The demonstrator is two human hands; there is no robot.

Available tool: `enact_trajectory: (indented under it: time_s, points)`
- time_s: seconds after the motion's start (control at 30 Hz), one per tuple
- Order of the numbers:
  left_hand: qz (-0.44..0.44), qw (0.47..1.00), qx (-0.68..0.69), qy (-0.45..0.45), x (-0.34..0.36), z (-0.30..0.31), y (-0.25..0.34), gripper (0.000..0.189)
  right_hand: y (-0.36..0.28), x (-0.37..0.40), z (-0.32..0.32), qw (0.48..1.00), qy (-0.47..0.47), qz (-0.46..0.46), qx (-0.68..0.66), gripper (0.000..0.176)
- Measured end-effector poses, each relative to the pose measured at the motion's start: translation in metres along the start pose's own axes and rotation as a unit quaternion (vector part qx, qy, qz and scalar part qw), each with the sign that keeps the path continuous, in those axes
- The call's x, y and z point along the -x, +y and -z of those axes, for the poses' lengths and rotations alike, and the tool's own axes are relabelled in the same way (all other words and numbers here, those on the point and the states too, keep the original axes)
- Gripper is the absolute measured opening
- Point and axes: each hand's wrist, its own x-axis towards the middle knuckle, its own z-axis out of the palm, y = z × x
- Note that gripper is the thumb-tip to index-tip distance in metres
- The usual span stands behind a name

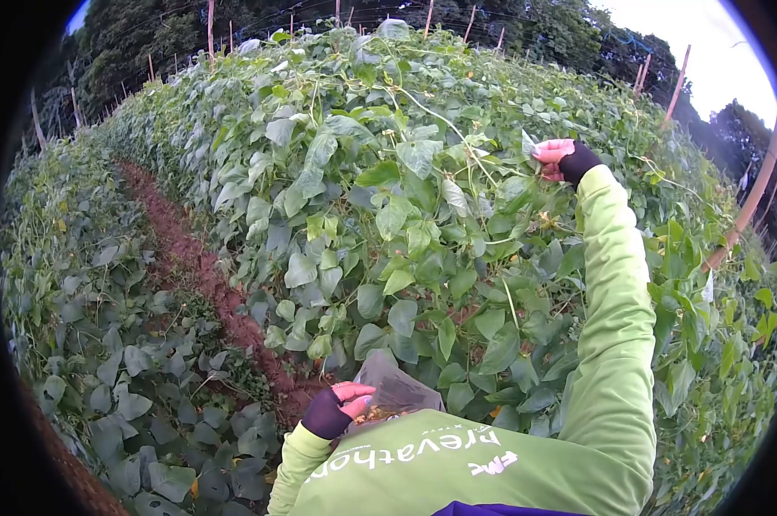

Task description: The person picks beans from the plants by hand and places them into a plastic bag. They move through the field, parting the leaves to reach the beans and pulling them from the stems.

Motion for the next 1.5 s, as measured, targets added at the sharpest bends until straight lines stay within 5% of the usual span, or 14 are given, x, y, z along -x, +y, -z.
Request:
enact_trajectory:
  time_s: [0.4, 0.53, 0.67, 0.77, 1.03, 1.33, 1.5]
  points:
    - [0.000, 0.999, 0.038, -0.016, -0.003, 0.000, -0.010, 0.022, -0.001, 0.018, -0.005, 1.000, 0.013, 0.019, 0.004, 0.016]
    - [0.008, 0.999, 0.037, -0.001, -0.001, 0.002, -0.013, 0.021, -0.017, 0.035, -0.021, 0.990, 0.099, 0.078, 0.060, 0.019]
    - [0.010, 1.000, 0.021, 0.010, 0.000, 0.007, -0.013, 0.022, 0.002, 0.009, -0.005, 0.910, 0.164, 0.269, 0.269, 0.019]
    - [-0.002, 1.000, 0.001, 0.009, 0.000, 0.006, -0.012, 0.022, -0.006, 0.021, -0.019, 0.867, 0.200, 0.309, 0.336, 0.014]
    - [-0.043, 0.998, 0.015, 0.032, 0.004, 0.006, -0.020, 0.022, -0.020, 0.037, -0.028, 0.864, 0.178, 0.304, 0.360, 0.015]
    - [0.007, 0.997, 0.051, 0.055, 0.007, 0.014, -0.027, 0.022, -0.032, 0.058, -0.021, 0.861, 0.166, 0.305, 0.373, 0.018]
    - [-0.082, 0.994, -0.022, 0.067, -0.023, 0.016, -0.012, 0.020, -0.034, 0.126, -0.108, 0.891, 0.163, 0.347, 0.244, 0.019]
